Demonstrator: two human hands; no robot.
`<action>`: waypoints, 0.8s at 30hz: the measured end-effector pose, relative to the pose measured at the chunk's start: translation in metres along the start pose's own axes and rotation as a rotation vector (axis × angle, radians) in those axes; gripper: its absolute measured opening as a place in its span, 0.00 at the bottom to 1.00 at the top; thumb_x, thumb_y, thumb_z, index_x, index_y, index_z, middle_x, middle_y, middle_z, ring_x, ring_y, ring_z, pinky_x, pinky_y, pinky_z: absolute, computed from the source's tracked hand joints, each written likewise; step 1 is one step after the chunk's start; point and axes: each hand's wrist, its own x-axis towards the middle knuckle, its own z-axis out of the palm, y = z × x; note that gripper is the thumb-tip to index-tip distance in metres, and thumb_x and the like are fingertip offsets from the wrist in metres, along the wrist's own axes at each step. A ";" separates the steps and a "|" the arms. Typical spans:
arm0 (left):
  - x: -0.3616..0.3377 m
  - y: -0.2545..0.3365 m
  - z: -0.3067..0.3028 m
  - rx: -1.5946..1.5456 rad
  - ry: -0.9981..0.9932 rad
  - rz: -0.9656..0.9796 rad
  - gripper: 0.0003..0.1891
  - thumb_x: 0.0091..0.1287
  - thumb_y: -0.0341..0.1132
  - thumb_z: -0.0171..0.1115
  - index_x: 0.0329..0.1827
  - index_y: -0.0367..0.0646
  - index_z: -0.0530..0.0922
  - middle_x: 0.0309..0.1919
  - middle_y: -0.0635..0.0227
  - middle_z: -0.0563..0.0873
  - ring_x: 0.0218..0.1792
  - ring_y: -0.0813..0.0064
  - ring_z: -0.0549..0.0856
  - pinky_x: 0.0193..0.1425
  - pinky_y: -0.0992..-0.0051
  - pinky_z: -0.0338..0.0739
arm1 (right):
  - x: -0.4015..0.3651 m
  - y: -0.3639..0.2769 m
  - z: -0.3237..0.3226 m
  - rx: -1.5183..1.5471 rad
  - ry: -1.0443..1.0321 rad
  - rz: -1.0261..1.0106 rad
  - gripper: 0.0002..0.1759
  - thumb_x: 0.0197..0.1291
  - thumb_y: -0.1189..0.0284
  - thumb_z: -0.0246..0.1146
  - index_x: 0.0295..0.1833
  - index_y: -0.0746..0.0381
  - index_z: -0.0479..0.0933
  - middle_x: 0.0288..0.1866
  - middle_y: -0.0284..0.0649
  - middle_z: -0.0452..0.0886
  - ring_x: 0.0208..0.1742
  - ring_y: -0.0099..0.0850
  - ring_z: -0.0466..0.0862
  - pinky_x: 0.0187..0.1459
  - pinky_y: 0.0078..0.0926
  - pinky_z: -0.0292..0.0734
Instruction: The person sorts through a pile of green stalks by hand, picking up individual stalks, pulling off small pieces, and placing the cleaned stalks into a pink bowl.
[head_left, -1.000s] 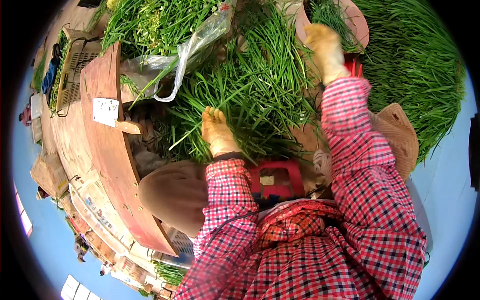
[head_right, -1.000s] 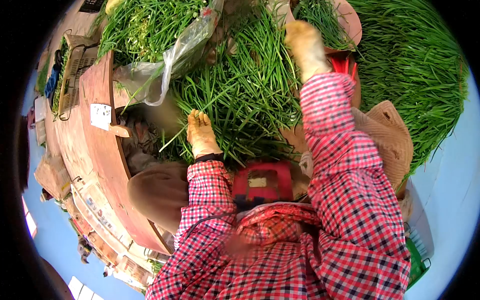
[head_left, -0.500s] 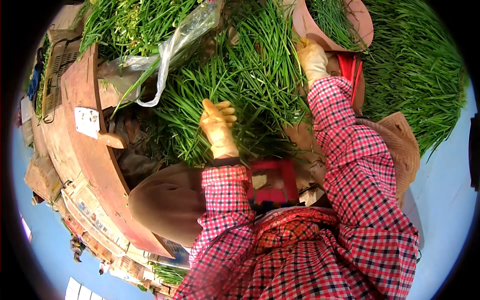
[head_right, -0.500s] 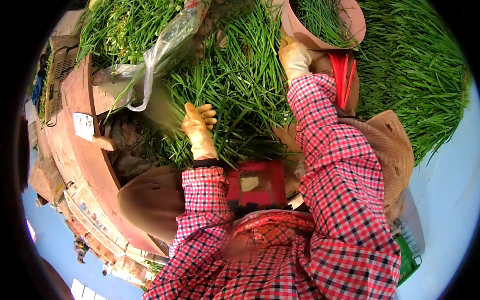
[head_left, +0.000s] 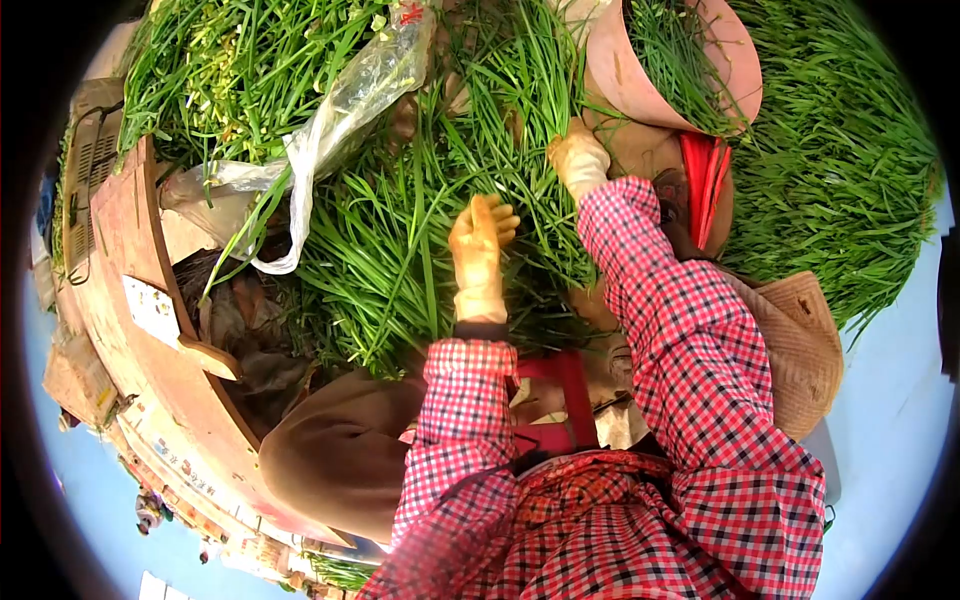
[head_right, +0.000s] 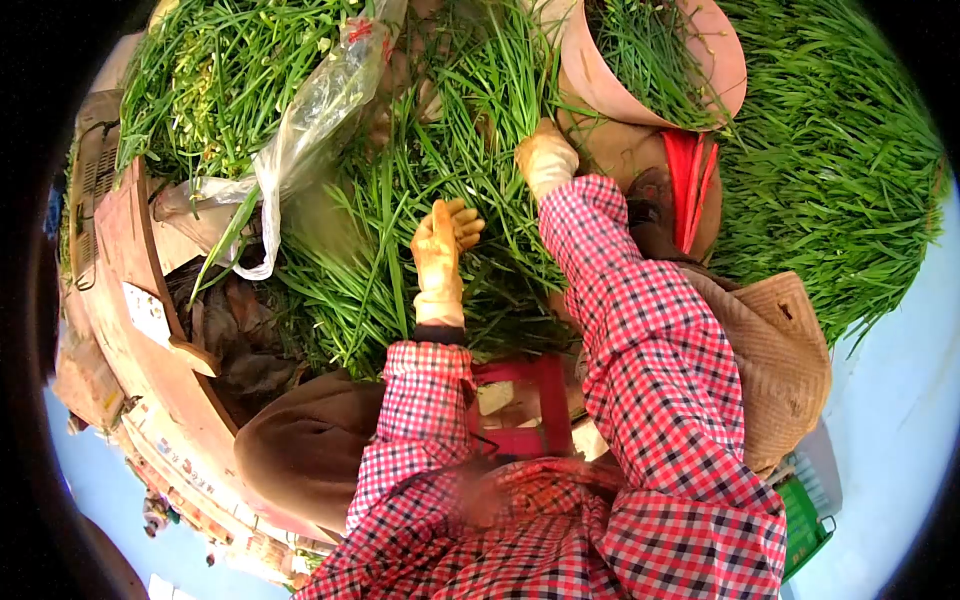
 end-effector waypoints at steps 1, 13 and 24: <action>0.011 0.000 0.004 -0.038 -0.053 0.009 0.26 0.67 0.52 0.54 0.51 0.33 0.74 0.36 0.58 0.85 0.31 0.70 0.86 0.33 0.76 0.80 | -0.005 -0.005 -0.011 0.500 -0.133 0.367 0.14 0.63 0.65 0.49 0.45 0.61 0.76 0.42 0.42 0.81 0.42 0.35 0.81 0.38 0.30 0.76; 0.054 0.040 0.079 0.586 -0.054 0.354 0.45 0.50 0.52 0.72 0.61 0.25 0.64 0.42 0.44 0.82 0.47 0.57 0.82 0.51 0.71 0.74 | -0.069 -0.057 -0.071 0.696 0.711 0.528 0.18 0.54 0.72 0.56 0.52 0.64 0.70 0.36 0.43 0.77 0.36 0.41 0.80 0.35 0.34 0.76; 0.030 0.017 0.074 0.868 0.178 0.559 0.18 0.61 0.43 0.62 0.43 0.34 0.76 0.32 0.51 0.83 0.34 0.53 0.82 0.39 0.65 0.76 | -0.104 0.053 -0.149 1.161 0.657 0.628 0.22 0.59 0.57 0.60 0.50 0.63 0.77 0.45 0.47 0.82 0.43 0.43 0.82 0.45 0.35 0.77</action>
